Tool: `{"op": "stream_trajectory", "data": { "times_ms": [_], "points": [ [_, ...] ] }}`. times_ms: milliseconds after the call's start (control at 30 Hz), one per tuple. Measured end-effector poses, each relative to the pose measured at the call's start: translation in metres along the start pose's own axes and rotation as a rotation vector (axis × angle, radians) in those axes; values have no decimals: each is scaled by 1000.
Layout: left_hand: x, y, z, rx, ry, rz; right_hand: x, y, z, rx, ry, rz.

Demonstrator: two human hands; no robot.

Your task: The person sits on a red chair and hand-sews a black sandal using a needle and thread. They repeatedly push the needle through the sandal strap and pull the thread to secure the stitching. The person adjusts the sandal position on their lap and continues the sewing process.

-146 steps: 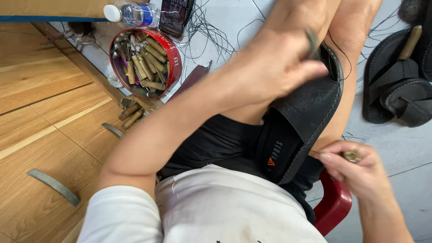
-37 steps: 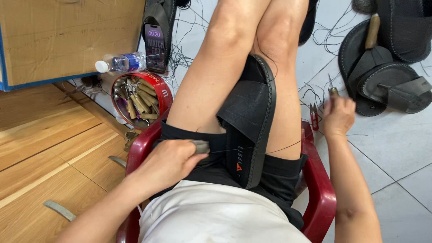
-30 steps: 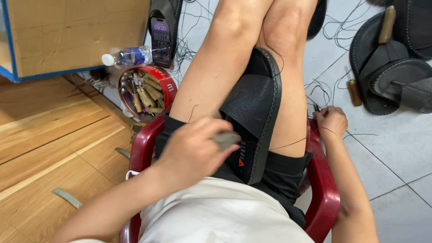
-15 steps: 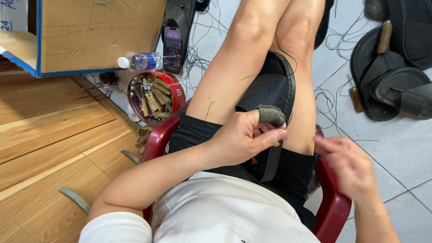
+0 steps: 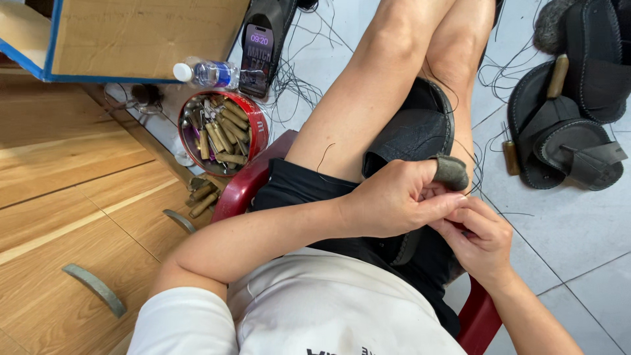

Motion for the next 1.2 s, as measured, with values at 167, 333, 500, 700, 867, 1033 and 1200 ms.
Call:
{"op": "stream_trajectory", "data": {
  "times_ms": [167,333,500,700,867,1033,1200],
  "points": [
    [17,-5,18,33,-202,-106,6,13,27,64,-87,3],
    [45,-43,40,-311,800,-272,12,31,62,177,-411,117],
    [42,-52,56,-275,837,-189,-3,42,84,353,-871,264],
    [43,-45,37,-36,527,-27,-24,40,82,439,-1181,459],
    [72,-43,24,-24,283,-94,-3,51,83,-47,-801,236],
    [112,-14,2,-498,790,-330,-21,17,43,-545,-555,13],
    [90,45,-5,-662,885,-165,-1,12,49,-527,-350,-85]
  ]
}}
Point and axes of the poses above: each hand's wrist, its own y-axis towards the middle knuckle, its own x-axis out of the back of the hand, z = x × y, the point moved 6 cm from there along y, towards the middle knuckle, and after that the axes turned 10 degrees about -z, right-handed, at the moved point
